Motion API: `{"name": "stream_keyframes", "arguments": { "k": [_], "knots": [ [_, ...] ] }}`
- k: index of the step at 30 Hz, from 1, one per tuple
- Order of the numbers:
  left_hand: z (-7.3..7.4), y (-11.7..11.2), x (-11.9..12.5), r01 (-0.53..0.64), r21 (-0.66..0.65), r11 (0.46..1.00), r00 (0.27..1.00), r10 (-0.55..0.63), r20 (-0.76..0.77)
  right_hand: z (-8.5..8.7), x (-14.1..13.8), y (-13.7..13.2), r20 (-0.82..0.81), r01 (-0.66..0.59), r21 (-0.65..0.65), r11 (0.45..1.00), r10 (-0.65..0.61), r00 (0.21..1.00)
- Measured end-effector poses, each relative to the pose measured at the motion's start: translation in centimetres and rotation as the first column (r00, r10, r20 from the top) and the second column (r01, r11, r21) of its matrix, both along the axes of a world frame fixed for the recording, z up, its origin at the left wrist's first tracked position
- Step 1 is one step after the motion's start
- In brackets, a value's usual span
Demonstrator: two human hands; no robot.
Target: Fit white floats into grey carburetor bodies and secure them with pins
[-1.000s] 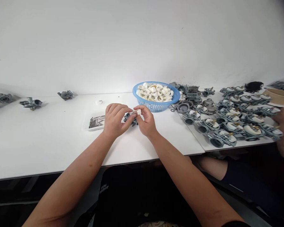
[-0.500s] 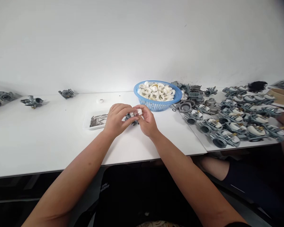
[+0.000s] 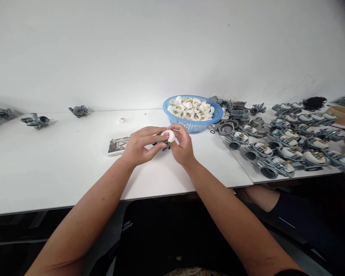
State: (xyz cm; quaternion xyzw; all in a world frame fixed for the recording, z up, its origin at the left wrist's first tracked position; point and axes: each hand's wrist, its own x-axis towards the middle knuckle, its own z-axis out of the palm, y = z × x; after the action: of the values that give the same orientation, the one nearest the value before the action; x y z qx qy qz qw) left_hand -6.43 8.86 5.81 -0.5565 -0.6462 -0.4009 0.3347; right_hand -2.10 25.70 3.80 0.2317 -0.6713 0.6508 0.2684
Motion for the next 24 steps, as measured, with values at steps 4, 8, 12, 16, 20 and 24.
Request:
{"name": "stream_keyframes", "arguments": {
  "k": [4,8,12,16,20,24],
  "knots": [
    [0.1,0.0,0.4,0.023,-0.021,1.0,0.995,-0.021,0.092,0.0,0.1,0.0,0.04,0.033,0.015,0.999,-0.034,0.999],
    [0.1,0.1,0.9,0.058,-0.029,0.998,0.946,-0.046,0.321,-0.1,0.2,0.1,0.006,0.085,0.044,0.995,-0.085,0.996],
    [0.0,0.1,1.2,0.142,-0.034,0.989,0.887,-0.112,0.447,-0.2,0.2,0.3,-0.024,0.126,0.07,0.99,-0.124,0.992],
    [0.1,0.1,1.1,0.194,-0.067,0.979,0.862,-0.138,0.487,-0.4,0.2,0.4,-0.042,0.165,0.104,0.981,-0.161,0.986],
    [0.2,0.1,1.1,0.236,-0.092,0.967,0.863,-0.166,0.478,-0.7,0.2,0.4,-0.048,0.212,0.136,0.968,-0.208,0.977],
    [0.1,0.1,1.0,0.253,-0.109,0.961,0.871,-0.177,0.458,-0.9,0.3,0.4,-0.061,0.259,0.161,0.952,-0.252,0.966]
  ]
}}
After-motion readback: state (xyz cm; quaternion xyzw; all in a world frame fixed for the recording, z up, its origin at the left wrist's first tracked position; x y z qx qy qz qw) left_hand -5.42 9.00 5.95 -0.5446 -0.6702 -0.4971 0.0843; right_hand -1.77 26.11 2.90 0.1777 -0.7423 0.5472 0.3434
